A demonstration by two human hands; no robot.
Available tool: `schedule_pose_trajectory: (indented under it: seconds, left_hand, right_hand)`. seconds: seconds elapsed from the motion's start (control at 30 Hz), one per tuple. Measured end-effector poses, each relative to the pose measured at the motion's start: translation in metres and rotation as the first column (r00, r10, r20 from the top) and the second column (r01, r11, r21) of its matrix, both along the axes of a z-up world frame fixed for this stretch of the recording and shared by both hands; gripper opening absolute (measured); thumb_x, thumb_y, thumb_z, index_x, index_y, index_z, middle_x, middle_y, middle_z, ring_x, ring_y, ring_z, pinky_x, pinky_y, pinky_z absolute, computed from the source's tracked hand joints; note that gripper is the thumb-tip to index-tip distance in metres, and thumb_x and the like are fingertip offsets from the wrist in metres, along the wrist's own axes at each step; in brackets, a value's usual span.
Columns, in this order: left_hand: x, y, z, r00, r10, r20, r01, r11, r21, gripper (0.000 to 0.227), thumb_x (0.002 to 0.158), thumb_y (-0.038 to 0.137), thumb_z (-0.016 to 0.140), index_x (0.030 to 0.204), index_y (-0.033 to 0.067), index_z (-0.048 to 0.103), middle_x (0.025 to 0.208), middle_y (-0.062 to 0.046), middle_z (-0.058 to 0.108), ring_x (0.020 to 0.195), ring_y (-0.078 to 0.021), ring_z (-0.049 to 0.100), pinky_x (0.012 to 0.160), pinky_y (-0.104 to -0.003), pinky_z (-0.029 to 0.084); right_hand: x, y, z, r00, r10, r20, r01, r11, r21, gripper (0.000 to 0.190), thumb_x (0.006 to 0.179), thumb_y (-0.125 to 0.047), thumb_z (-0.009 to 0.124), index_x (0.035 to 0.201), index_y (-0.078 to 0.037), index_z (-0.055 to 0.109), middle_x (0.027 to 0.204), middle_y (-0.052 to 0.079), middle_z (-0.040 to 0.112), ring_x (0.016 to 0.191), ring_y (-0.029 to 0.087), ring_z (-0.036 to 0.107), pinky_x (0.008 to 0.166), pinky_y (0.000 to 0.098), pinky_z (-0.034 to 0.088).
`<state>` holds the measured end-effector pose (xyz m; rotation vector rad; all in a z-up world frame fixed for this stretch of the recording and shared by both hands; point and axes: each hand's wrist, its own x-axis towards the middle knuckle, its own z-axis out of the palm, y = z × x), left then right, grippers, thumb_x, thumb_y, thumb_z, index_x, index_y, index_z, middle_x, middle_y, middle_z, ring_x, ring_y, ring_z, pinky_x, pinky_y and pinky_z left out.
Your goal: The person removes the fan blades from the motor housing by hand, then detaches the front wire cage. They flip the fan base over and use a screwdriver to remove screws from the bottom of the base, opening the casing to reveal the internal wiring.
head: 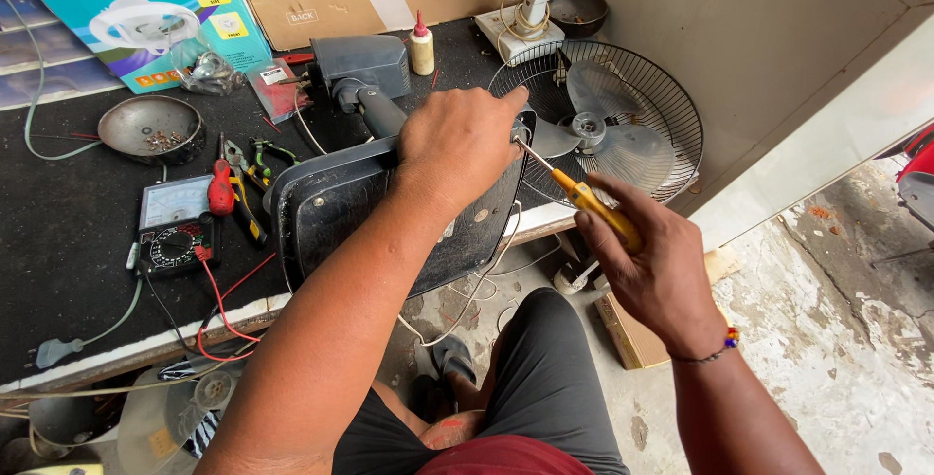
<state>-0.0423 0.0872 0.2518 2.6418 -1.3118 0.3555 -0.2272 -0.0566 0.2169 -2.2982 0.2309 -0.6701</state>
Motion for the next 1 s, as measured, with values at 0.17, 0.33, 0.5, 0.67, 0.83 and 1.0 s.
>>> schedule_pose_trajectory:
  seconds: [0.17,0.33,0.5,0.67,0.83,1.0]
  left_hand:
    - [0.008,-0.003,0.001,1.000,-0.017,-0.020,0.018,0.999,0.047,0.043,0.086,0.025,0.082,0.123,0.0112,0.067,0.071,-0.020,0.073,0.068,-0.0399,0.075,0.057,-0.053,0.062]
    - [0.011,-0.006,0.003,0.999,-0.031,-0.022,0.032,0.998,0.058,0.034,0.086,0.022,0.082,0.114,0.0090,0.068,0.071,-0.021,0.073,0.068,-0.0411,0.075,0.056,-0.053,0.062]
    - [0.001,-0.001,0.013,0.998,-0.046,-0.044,0.049,0.996,0.076,0.031,0.087,0.021,0.081,0.113,0.0078,0.069,0.072,-0.021,0.073,0.070,-0.0413,0.076,0.058,-0.054,0.062]
    - [-0.001,0.003,0.009,0.997,-0.055,-0.046,0.056,0.998,0.023,0.043,0.088,0.018,0.079,0.128,0.0125,0.066,0.086,-0.020,0.075,0.074,-0.0403,0.077,0.063,-0.055,0.063]
    - [-0.008,0.009,0.012,0.994,-0.099,-0.053,0.098,0.995,-0.022,0.043,0.089,0.011,0.076,0.130,0.0148,0.063,0.095,-0.022,0.073,0.079,-0.0433,0.076,0.068,-0.056,0.063]
    - [-0.010,0.014,0.009,0.992,-0.123,-0.007,0.123,0.992,-0.025,0.040,0.089,0.011,0.075,0.125,0.0211,0.063,0.100,-0.018,0.072,0.075,-0.0424,0.076,0.064,-0.054,0.063]
  right_hand:
    - [0.004,-0.006,-0.004,0.988,-0.054,-0.141,0.044,0.996,-0.078,0.036,0.097,-0.033,0.068,0.130,-0.022,0.073,0.072,0.021,0.071,0.064,0.044,0.067,0.060,0.0492,0.050]
    - [0.003,-0.010,-0.016,0.999,-0.012,0.039,0.025,0.937,-0.349,0.044,0.089,-0.023,0.075,0.133,-0.020,0.070,0.083,0.020,0.072,0.074,0.047,0.069,0.059,0.0567,0.052]
    - [0.010,-0.032,0.002,0.956,0.150,0.252,0.075,0.706,-0.705,0.046,0.091,-0.003,0.063,0.127,-0.029,0.077,0.077,0.009,0.051,0.063,0.034,0.056,0.056,0.0451,0.049]
    - [0.010,-0.028,-0.005,0.999,-0.036,-0.038,0.014,0.889,-0.457,0.045,0.092,-0.024,0.069,0.136,-0.019,0.066,0.080,0.012,0.061,0.065,0.040,0.069,0.058,0.0529,0.057]
    - [0.009,-0.021,-0.015,0.978,0.003,0.207,0.119,0.808,-0.577,0.030,0.089,-0.027,0.079,0.118,-0.025,0.076,0.083,0.004,0.061,0.068,0.034,0.066,0.057,0.0436,0.054]
    - [0.008,-0.010,-0.006,0.986,-0.060,0.157,0.111,0.934,-0.339,0.043,0.087,-0.023,0.081,0.129,-0.020,0.073,0.089,0.010,0.063,0.071,0.036,0.067,0.060,0.0500,0.055]
